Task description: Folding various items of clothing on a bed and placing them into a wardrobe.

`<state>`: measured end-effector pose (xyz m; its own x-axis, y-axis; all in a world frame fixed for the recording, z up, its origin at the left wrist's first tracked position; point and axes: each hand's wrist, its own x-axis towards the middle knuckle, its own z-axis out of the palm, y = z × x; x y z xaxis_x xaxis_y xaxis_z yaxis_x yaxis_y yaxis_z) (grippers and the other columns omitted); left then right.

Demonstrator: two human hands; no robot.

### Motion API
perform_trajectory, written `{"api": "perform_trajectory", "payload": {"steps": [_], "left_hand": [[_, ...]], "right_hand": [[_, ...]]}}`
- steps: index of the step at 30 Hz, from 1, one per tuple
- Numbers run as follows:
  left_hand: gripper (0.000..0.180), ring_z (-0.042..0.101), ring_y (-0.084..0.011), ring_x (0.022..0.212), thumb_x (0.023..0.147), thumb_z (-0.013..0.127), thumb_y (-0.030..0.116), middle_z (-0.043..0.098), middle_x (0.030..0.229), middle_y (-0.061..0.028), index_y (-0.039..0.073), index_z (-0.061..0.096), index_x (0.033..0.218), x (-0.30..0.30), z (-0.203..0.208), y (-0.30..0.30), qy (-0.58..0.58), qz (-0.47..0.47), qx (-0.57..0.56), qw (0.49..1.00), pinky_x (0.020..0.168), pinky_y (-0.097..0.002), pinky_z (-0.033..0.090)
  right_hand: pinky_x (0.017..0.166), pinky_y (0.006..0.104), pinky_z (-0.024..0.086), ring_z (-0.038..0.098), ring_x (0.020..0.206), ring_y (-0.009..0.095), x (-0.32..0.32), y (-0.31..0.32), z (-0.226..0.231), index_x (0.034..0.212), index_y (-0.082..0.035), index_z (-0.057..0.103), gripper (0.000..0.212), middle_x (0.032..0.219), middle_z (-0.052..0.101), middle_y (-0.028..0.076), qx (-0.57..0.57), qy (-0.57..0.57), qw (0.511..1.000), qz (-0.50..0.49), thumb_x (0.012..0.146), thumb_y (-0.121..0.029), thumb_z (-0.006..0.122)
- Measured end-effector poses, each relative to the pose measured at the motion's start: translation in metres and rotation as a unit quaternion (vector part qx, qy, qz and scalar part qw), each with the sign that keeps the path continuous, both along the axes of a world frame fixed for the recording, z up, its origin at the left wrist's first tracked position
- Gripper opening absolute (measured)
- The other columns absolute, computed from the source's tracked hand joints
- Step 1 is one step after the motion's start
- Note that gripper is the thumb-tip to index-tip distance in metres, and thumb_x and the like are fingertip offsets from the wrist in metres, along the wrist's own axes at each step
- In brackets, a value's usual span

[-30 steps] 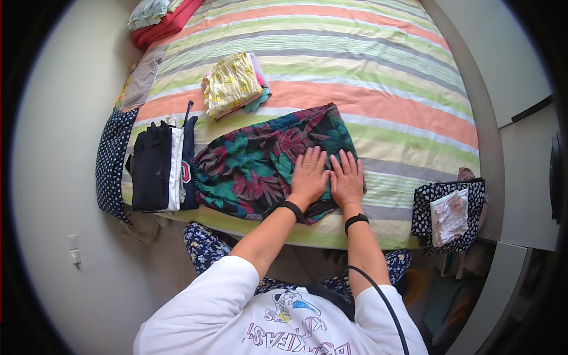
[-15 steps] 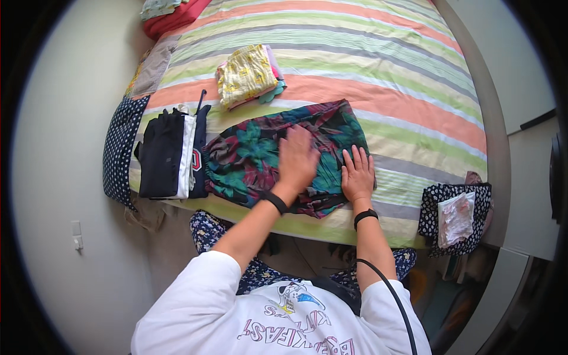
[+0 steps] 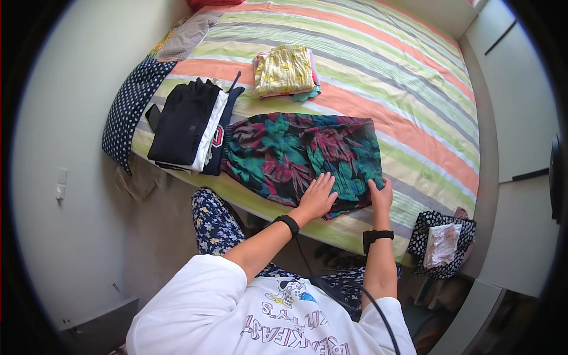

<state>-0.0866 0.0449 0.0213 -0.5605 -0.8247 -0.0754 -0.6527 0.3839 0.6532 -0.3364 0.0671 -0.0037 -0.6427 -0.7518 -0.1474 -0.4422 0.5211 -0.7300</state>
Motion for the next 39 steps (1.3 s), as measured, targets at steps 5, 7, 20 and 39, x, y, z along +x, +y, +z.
{"api": "perform_trajectory", "payload": {"steps": [5,7,20,39], "left_hand": [[0.061,0.023,-0.0313,0.146,0.101,0.042,0.039,0.026,0.157,-0.0185,0.002,0.03,0.149,0.014,0.004,-0.009,0.138,0.066,0.122,0.981,0.118,-0.0421,0.02],[0.061,0.023,-0.0289,0.146,0.102,0.041,0.04,0.025,0.158,-0.0176,0.005,0.029,0.15,0.023,0.011,-0.012,0.208,0.099,0.184,0.956,0.118,-0.0397,0.021],[0.05,0.064,-0.0215,0.105,0.091,0.044,0.058,0.067,0.109,-0.0018,0.02,0.061,0.118,0.109,-0.011,0.009,0.679,0.433,0.521,0.283,0.092,-0.0481,0.049],[0.03,0.07,-0.0175,0.076,0.084,0.075,0.037,0.072,0.095,-0.0026,0.013,0.067,0.1,0.19,-0.031,-0.006,0.523,0.509,0.536,0.424,0.061,-0.031,0.057]], "right_hand": [[0.073,0.0284,0.05,0.062,0.085,0.014,0.036,-0.031,0.06,0.121,0.0,0.054,0.047,0.101,0.065,0.004,-0.068,-0.338,0.939,-0.005,0.081,-0.012,0.076],[0.073,0.0279,0.05,0.063,0.084,0.014,0.069,-0.045,0.096,0.121,0.0,0.054,0.043,0.1,0.065,0.005,-0.142,-0.389,0.907,0.075,0.083,-0.009,0.073],[0.078,0.0377,0.052,0.064,0.086,0.027,0.325,-0.078,0.126,0.14,-0.003,0.042,0.066,0.108,0.061,0.018,-0.108,-0.126,0.844,0.51,0.082,-0.013,0.071],[0.071,0.0345,0.057,0.068,0.085,0.019,0.234,-0.037,0.076,0.11,0.002,0.059,0.022,0.099,0.067,0.009,0.083,-0.521,0.837,0.148,0.09,-0.006,0.063]]}}
